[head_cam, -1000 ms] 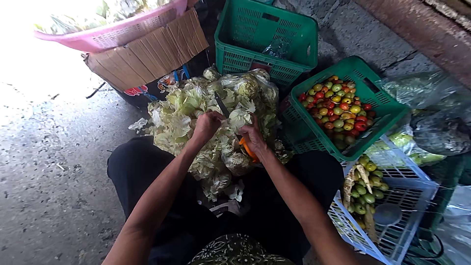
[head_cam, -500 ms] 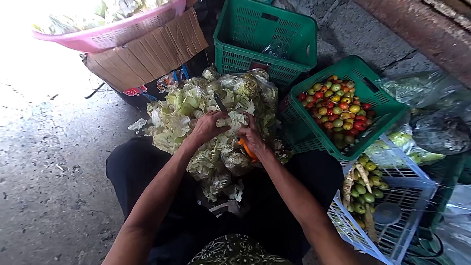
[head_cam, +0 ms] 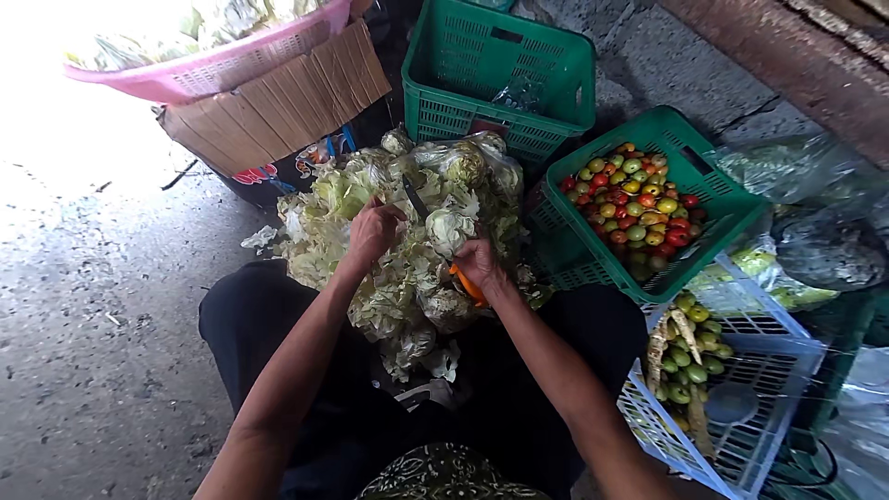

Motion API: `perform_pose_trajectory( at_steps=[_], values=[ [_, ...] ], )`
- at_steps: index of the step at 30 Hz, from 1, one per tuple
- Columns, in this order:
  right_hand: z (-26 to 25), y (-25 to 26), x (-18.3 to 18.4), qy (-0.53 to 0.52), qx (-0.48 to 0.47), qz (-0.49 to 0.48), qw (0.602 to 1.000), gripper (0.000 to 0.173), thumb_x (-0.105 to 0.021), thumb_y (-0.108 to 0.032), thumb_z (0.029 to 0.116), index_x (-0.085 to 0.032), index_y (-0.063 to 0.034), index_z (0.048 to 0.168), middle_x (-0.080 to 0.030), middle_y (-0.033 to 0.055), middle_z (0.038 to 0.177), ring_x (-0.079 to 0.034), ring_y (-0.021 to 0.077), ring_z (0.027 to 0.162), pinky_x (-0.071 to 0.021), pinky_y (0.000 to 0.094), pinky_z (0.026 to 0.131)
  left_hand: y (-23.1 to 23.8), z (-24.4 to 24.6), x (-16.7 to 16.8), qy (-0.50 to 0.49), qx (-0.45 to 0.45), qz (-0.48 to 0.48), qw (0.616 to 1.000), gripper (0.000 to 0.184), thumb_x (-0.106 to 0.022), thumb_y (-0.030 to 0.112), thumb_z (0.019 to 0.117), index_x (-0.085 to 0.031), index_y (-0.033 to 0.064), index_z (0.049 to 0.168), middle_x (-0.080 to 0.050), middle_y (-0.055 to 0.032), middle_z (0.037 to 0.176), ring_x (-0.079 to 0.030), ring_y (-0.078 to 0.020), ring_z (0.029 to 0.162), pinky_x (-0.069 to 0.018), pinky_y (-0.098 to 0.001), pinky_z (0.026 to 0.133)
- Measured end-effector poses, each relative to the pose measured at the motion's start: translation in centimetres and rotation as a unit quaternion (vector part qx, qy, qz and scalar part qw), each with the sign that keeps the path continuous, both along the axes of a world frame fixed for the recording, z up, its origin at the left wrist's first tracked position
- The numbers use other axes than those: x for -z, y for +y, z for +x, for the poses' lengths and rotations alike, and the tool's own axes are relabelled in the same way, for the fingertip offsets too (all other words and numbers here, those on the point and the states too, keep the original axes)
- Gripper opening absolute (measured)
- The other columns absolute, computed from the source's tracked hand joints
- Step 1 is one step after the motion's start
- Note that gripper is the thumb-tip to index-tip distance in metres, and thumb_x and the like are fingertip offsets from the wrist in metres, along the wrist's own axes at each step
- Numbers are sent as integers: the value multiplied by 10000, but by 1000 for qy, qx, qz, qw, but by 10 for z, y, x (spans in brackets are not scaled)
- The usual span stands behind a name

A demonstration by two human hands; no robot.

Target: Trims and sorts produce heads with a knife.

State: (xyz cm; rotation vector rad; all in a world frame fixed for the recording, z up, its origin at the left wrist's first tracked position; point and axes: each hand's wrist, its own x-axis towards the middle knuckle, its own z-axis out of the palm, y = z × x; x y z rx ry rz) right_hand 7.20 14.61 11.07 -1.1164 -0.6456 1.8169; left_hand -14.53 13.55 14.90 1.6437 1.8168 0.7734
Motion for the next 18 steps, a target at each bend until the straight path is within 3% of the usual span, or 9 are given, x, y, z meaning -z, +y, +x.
perform_pose_trajectory(
  at_steps=[2, 4, 6, 8, 10, 11, 14, 18],
  values=[
    [1, 1, 1, -25, -17, 36, 999, 841, -472, 148, 648, -369, -157, 1425, -517, 119, 1286, -562, 207, 1020, -518, 405, 763, 1, 4, 5, -129, 13, -64, 990, 336, -490, 232, 1087, -644, 31, 1307, -617, -222, 1305, -659, -330, 1101, -533, -521, 958],
    [3, 3, 5, -48, -63, 116, 990, 841, -463, 141, 673, -392, -181, 1447, -523, 86, 1356, -591, 163, 1027, -536, 367, 766, -1, 12, 3, -230, 42, -94, 968, 560, -548, 389, 1052, -492, 24, 1472, -594, -222, 1368, -626, -314, 1190, -504, -496, 1016],
    [2, 3, 6, -76, -101, 170, 977, 902, -480, 155, 660, -427, -200, 1488, -540, 93, 1405, -624, 173, 1040, -563, 383, 767, -2, 17, 7, -257, 62, -89, 960, 681, -690, 371, 973, -447, 40, 1516, -630, -206, 1334, -654, -283, 1140, -527, -462, 980],
    [1, 2, 3, -95, -136, 178, 970, 976, -531, 134, 684, -345, -230, 1570, -484, 136, 1481, -604, 229, 1098, -553, 434, 794, 0, 19, 14, -257, 62, -79, 961, 723, -778, 344, 907, -488, 44, 1497, -641, -193, 1318, -658, -279, 1127, -527, -468, 975],
    [0, 0, -1, -113, -165, 168, 965, 1017, -674, -48, 740, -205, -274, 1614, -439, 139, 1515, -585, 229, 1157, -546, 436, 858, -1, 22, 16, -262, 55, -72, 961, 643, -803, 306, 888, -562, 55, 1428, -655, -163, 1287, -672, -242, 1061, -546, -446, 936],
    [1, -1, -5, -129, -168, 159, 964, 1036, -752, -102, 757, -193, -274, 1612, -455, 152, 1501, -592, 244, 1164, -548, 448, 879, -2, 24, 14, -265, 55, -71, 960, 573, -809, 282, 886, -605, 64, 1374, -662, -144, 1265, -672, -217, 996, -551, -431, 893],
    [1, -1, -10, -208, -155, 170, 951, 1079, -883, -59, 717, -273, -245, 1586, -513, 210, 1439, -618, 318, 1122, -555, 501, 857, -3, 20, 13, -266, 86, -71, 957, 417, -785, 242, 910, -670, 72, 1273, -675, -106, 1240, -673, -170, 943, -560, -391, 857],
    [6, 0, -14, -242, -154, 233, 929, 1059, -861, 6, 665, -307, -169, 1550, -542, 217, 1385, -627, 302, 1109, -563, 482, 868, -2, 9, 5, -243, 113, -64, 961, 321, -737, 221, 952, -713, 79, 1240, -719, -50, 1191, -683, -98, 875, -567, -325, 814]
  ],
)
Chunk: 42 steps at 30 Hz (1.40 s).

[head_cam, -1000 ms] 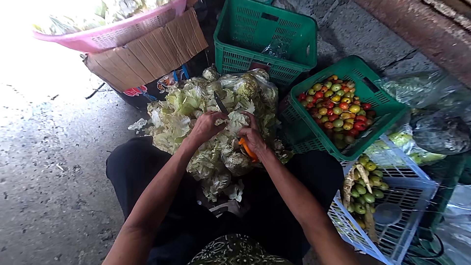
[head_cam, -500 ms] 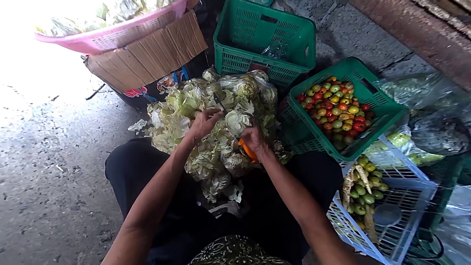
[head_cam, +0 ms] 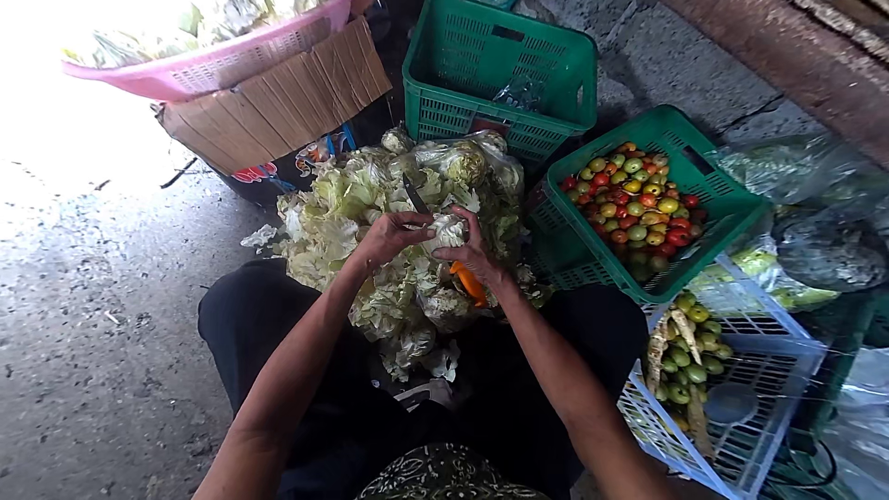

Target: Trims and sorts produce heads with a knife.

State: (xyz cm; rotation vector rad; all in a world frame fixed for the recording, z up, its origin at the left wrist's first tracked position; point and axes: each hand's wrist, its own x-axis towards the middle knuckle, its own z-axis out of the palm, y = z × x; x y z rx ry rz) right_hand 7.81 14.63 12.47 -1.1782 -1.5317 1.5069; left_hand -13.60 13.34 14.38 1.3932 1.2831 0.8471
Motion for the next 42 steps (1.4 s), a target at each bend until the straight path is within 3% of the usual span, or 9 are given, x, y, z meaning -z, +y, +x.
perform_pose_trajectory(
  at_steps=[3, 9, 17, 23, 27, 30, 32, 35, 42],
  values=[
    [1, 1, 0, -46, 7, 76, 996, 979, -880, 6, 635, -384, -105, 1472, -529, 228, 1379, -618, 318, 1104, -557, 488, 847, -1, -1, -7, 21, -2, 7, 1000, 268, -763, 161, 928, -721, 55, 1170, -749, -71, 1006, -687, -86, 784, -576, -305, 772],
    [2, 7, 6, -134, 1, 182, 974, 961, -960, -26, 550, -491, -21, 1389, -489, 268, 1383, -556, 377, 1209, -523, 521, 953, 2, -4, 1, 95, 74, 119, 986, 154, -744, 35, 891, -718, -25, 1030, -685, -169, 1120, -698, -206, 961, -589, -372, 882],
    [3, 3, 3, -18, -3, 48, 999, 915, -869, 51, 612, -452, -104, 1412, -569, 184, 1323, -626, 262, 1086, -565, 446, 846, 0, -8, -13, 136, 46, 113, 983, 117, -707, 14, 892, -712, 4, 1009, -705, -106, 875, -665, -152, 777, -553, -374, 764],
    [5, 7, 19, 91, 62, -81, 991, 812, -752, -97, 734, -409, -177, 1466, -582, 133, 1301, -618, 221, 1057, -556, 418, 825, 2, -11, 0, 180, -13, 227, 957, 159, -614, -53, 914, -753, -16, 983, -656, -209, 1016, -646, -300, 910, -535, -455, 842],
    [3, 7, 23, 79, 77, -53, 992, 846, -765, -80, 720, -398, -174, 1476, -542, 149, 1364, -596, 238, 1107, -546, 439, 840, 1, -3, 1, 214, -32, 134, 967, 290, -513, 145, 1011, -748, -16, 1064, -624, -250, 1190, -624, -369, 1080, -496, -535, 934],
    [0, 4, 23, 109, 66, -45, 991, 864, -772, -78, 701, -396, -176, 1473, -542, 134, 1351, -594, 212, 1091, -549, 417, 833, 2, 0, -2, 160, -50, 32, 985, 412, -623, 355, 1020, -669, -34, 1147, -586, -252, 1267, -610, -373, 1108, -485, -572, 960],
    [-1, 3, 24, 142, 78, -67, 984, 856, -759, -103, 717, -379, -199, 1478, -548, 120, 1352, -604, 203, 1077, -553, 410, 829, 2, -1, 0, 119, -56, 1, 991, 309, -677, 224, 998, -616, -24, 1171, -671, -200, 1066, -658, -283, 896, -530, -501, 833],
    [-4, 6, 37, 204, 106, -121, 966, 854, -765, -205, 731, -359, -238, 1481, -561, 102, 1329, -608, 216, 1093, -554, 432, 858, 4, -3, -1, 99, -49, -7, 994, 240, -703, 54, 942, -609, -19, 1151, -685, -175, 974, -665, -254, 827, -544, -481, 799],
    [-15, -1, 25, 303, 200, -274, 891, 538, -423, -491, 1027, -398, -158, 1448, -539, 158, 1345, -621, 315, 1109, -570, 478, 860, 3, -1, -2, 217, -3, 43, 975, 239, -651, -55, 903, -751, 16, 1108, -657, -250, 1170, -629, -393, 1097, -487, -557, 967]
  ],
)
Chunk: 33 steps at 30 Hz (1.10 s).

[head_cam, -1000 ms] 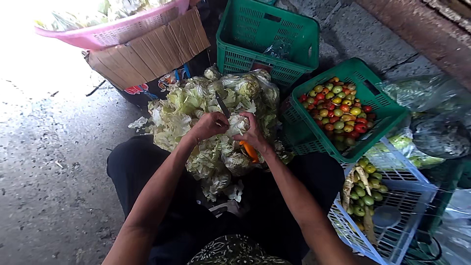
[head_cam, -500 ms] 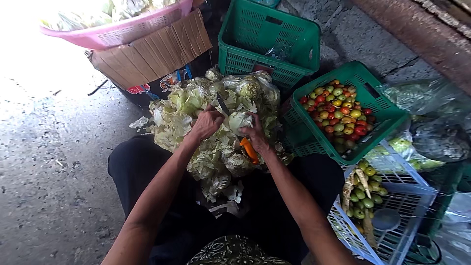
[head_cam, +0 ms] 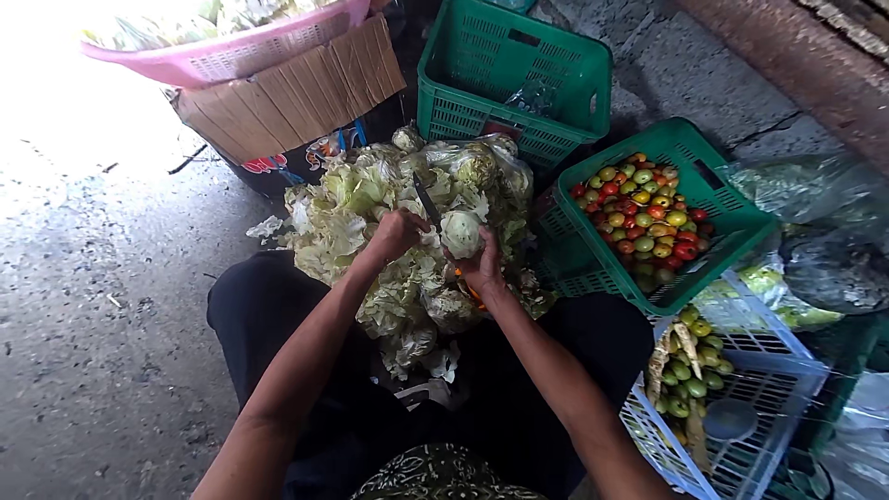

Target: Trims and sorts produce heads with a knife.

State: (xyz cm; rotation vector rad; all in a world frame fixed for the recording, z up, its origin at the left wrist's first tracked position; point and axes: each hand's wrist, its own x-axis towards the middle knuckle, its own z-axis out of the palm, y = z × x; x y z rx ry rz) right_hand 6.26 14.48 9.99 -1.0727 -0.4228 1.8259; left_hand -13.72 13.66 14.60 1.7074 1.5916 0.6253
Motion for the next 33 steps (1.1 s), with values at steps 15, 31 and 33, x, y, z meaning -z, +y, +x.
perform_pose_trajectory(
  at_steps=[15, 31, 33],
  values=[
    [7, 3, -4, 11, -106, 69, 992, 551, -560, -486, 970, -460, -147, 1394, -592, 94, 1291, -611, 223, 1137, -553, 437, 926, -2, 17, 9, -228, 4, -81, 970, 566, -602, 353, 1037, -485, 18, 1479, -667, -175, 1266, -695, -231, 1052, -568, -429, 935],
    [-6, -5, 2, -39, -43, 61, 996, 551, -457, -520, 1042, -449, -147, 1448, -566, 98, 1355, -593, 221, 1185, -538, 427, 947, -12, 29, 22, -55, -27, 36, 997, 441, -365, 55, 1077, -402, -3, 1512, -637, -290, 1273, -672, -441, 1072, -512, -580, 941],
    [-5, -2, -3, -37, -41, 50, 997, 568, -444, -548, 1040, -443, -161, 1455, -564, 90, 1363, -590, 218, 1194, -535, 420, 954, -7, 31, 11, -92, -52, 3, 994, 410, -333, 58, 1089, -460, -21, 1471, -648, -279, 1238, -673, -385, 1022, -510, -525, 924]
  ],
)
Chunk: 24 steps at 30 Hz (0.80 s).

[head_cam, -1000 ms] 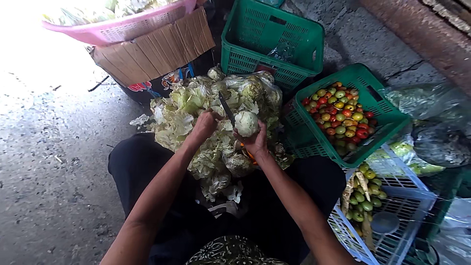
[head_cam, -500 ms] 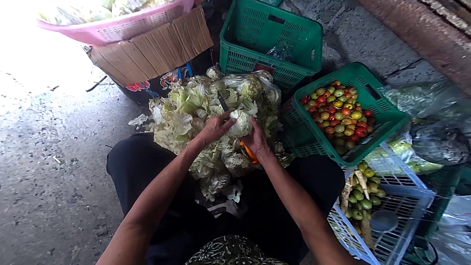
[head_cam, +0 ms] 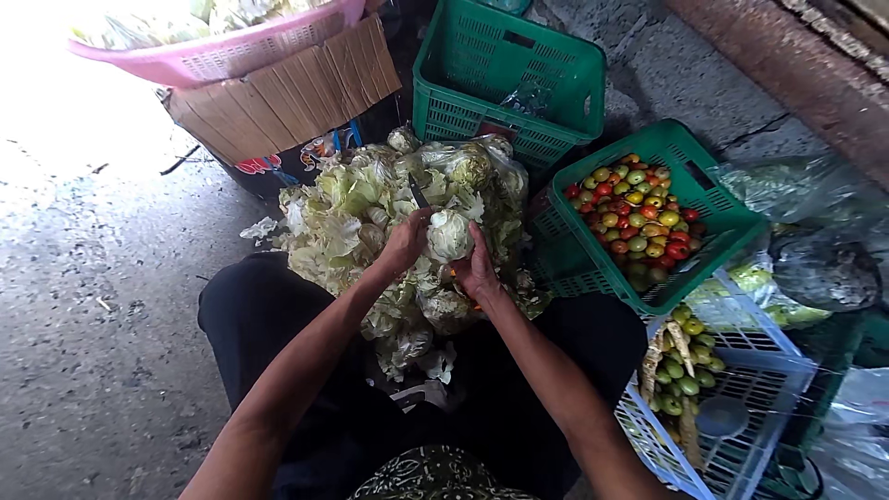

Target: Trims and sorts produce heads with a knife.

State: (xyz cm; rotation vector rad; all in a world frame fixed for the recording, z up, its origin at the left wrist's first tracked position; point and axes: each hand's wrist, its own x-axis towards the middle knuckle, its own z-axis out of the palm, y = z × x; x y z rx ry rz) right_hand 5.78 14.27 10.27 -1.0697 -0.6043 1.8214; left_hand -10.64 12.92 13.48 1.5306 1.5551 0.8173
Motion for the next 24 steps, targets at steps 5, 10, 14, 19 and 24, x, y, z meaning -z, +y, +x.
perform_pose_trajectory(
  at_steps=[5, 10, 14, 19, 24],
  values=[
    [6, 4, 5, -39, -33, 24, 998, 457, -528, -446, 1022, -497, -141, 1361, -609, 96, 1243, -629, 214, 1077, -563, 418, 869, 1, -7, 8, -109, 34, -8, 993, 618, -394, 436, 1085, -355, 42, 1559, -541, -232, 1430, -593, -331, 1236, -477, -524, 1033],
    [4, 1, 4, -61, -51, 45, 996, 450, -604, -370, 968, -522, -131, 1340, -638, 82, 1165, -649, 190, 1005, -577, 396, 825, 0, -7, 3, -44, 31, 49, 997, 346, -444, 258, 1102, -563, 3, 1304, -669, -185, 1052, -654, -267, 901, -527, -481, 833],
    [2, 0, -3, -20, -16, 4, 1000, 390, -495, -405, 1020, -521, -143, 1308, -612, 76, 1197, -625, 197, 1049, -559, 399, 851, 1, -9, -4, 49, -11, 84, 995, 274, -410, 49, 1074, -529, -76, 1287, -662, -272, 1014, -677, -401, 894, -535, -555, 833],
    [2, -1, -9, 54, 28, -47, 997, 641, -435, -615, 1002, -384, -198, 1487, -510, 149, 1417, -569, 340, 1222, -530, 543, 947, 6, -11, -8, 14, -96, 21, 995, 339, -485, -93, 975, -497, -81, 1314, -642, -273, 1135, -693, -343, 905, -566, -494, 838],
    [-4, -4, -9, 70, 68, -34, 995, 644, -403, -622, 1015, -358, -206, 1504, -489, 138, 1449, -559, 335, 1250, -530, 538, 959, 7, -9, -1, -2, -93, 7, 996, 345, -525, -123, 945, -561, -71, 1284, -531, -301, 1318, -671, -377, 1004, -571, -490, 886]
  ],
)
